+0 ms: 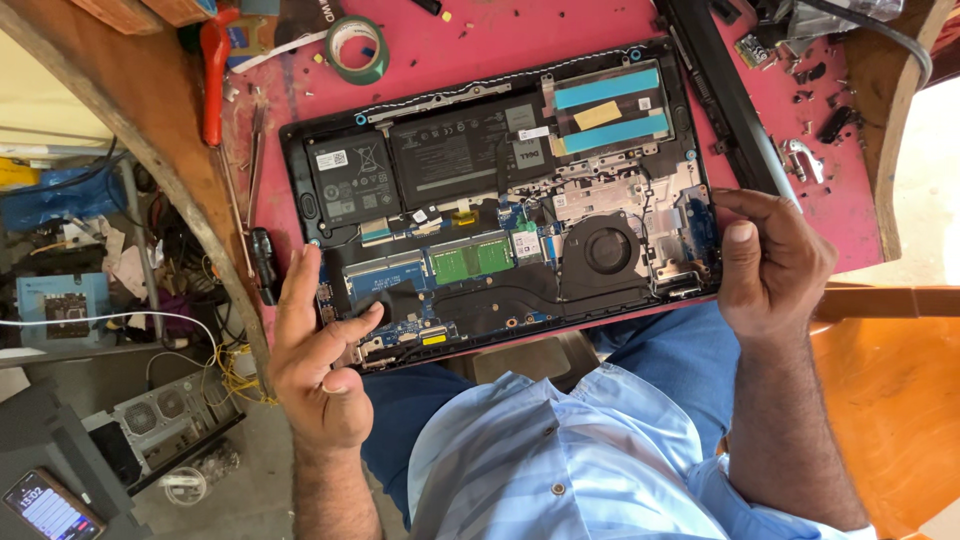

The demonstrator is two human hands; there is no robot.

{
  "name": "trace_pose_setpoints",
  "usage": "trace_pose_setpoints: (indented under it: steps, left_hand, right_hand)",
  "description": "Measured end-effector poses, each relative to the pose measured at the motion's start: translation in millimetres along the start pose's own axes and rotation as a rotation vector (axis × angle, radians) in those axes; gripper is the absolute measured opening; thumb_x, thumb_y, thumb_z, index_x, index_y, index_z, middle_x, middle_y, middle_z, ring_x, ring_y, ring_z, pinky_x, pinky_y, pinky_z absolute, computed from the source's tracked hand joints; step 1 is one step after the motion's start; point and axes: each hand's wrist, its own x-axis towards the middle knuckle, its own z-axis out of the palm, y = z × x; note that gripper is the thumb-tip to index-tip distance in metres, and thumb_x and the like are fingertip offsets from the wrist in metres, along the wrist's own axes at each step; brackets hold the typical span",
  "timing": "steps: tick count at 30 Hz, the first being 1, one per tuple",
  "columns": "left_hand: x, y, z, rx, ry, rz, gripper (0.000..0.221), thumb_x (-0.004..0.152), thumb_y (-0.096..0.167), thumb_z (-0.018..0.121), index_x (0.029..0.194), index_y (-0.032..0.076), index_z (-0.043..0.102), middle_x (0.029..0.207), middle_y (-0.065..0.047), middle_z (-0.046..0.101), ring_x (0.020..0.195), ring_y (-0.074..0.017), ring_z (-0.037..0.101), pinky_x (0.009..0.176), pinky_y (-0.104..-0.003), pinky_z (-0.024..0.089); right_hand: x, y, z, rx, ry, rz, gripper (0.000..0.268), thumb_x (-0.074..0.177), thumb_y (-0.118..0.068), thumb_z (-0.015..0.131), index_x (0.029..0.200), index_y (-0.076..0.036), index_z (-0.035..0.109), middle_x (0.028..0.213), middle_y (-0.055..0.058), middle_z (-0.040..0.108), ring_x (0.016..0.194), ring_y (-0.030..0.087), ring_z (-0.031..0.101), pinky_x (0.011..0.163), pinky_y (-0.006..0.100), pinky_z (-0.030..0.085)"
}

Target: The person connects internal cables and reassembles the chassis of a laptop, then turns it over to check the screen and keyboard.

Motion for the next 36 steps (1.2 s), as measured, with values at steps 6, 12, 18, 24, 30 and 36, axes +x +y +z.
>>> trace_pose_setpoints:
  steps: [6, 12, 18, 24, 30, 36]
  left_hand:
    - [-1.7, -0.7, 0.3, -0.106, 0.022, -0.045, 0.097, 0.105, 0.075, 0.028, 0.094, -0.01, 0.073, 0.156, -0.036, 0.042, 0.147, -0.0449, 0.05, 0.125, -0.052, 0.043]
    - [-5.6, -4.8, 0.0, -0.18, 0.066, -0.078, 0.099, 0.107, 0.075, 0.023, 0.11, -0.013, 0.068, 0.162, -0.031, 0.038, 0.153, -0.0428, 0.045, 0.13, -0.052, 0.032]
    - [-13.1, -11.7, -3.1, -0.302, 0.082, -0.16, 0.102, 0.106, 0.077, 0.023, 0.135, -0.015, 0.055, 0.166, -0.026, 0.034, 0.156, -0.0388, 0.036, 0.135, -0.051, 0.026]
    - [-13.6, -11.1, -2.8, -0.399, 0.088, -0.209, 0.103, 0.104, 0.078, 0.027, 0.141, -0.015, 0.046, 0.166, -0.026, 0.03, 0.157, -0.0394, 0.035, 0.136, -0.052, 0.027]
    - [-3.3, 3.2, -0.5, -0.305, 0.092, -0.237, 0.105, 0.101, 0.079, 0.023, 0.135, -0.019, 0.042, 0.162, -0.029, 0.028, 0.154, -0.042, 0.034, 0.134, -0.056, 0.029]
    - [-0.6, 5.1, -1.4, -0.279, 0.084, -0.245, 0.105, 0.102, 0.078, 0.021, 0.134, -0.019, 0.043, 0.162, -0.029, 0.028, 0.154, -0.0415, 0.035, 0.134, -0.056, 0.03]
  right_hand:
    - [0.7, -1.5, 0.5, 0.004, 0.001, 0.029, 0.033, 0.12, -0.029, 0.056, 0.12, -0.001, 0.072, 0.082, 0.005, 0.065, 0.069, 0.009, 0.057, 0.067, 0.024, 0.046]
    - [5.0, -11.8, 0.0, -0.007, 0.014, -0.005, 0.035, 0.123, -0.031, 0.053, 0.119, -0.001, 0.071, 0.086, 0.006, 0.067, 0.072, 0.009, 0.058, 0.069, 0.023, 0.046]
    - [6.3, -14.9, 1.1, 0.118, 0.074, 0.173, 0.042, 0.117, -0.031, 0.047, 0.119, 0.002, 0.073, 0.069, 0.002, 0.057, 0.059, 0.006, 0.05, 0.058, 0.022, 0.039]
    - [-2.2, 3.2, 1.4, 0.27, 0.118, 0.146, 0.042, 0.122, -0.028, 0.043, 0.12, 0.006, 0.067, 0.09, 0.009, 0.069, 0.061, 0.005, 0.053, 0.056, 0.02, 0.04]
    - [-3.7, 12.9, 1.2, 0.43, 0.154, 0.167, 0.032, 0.121, -0.021, 0.044, 0.122, 0.006, 0.061, 0.103, 0.016, 0.075, 0.06, 0.005, 0.052, 0.056, 0.019, 0.041]
    - [-3.3, 13.4, 1.0, 0.404, 0.148, 0.177, 0.028, 0.121, -0.017, 0.045, 0.121, 0.006, 0.062, 0.102, 0.015, 0.074, 0.06, 0.005, 0.051, 0.057, 0.019, 0.042]
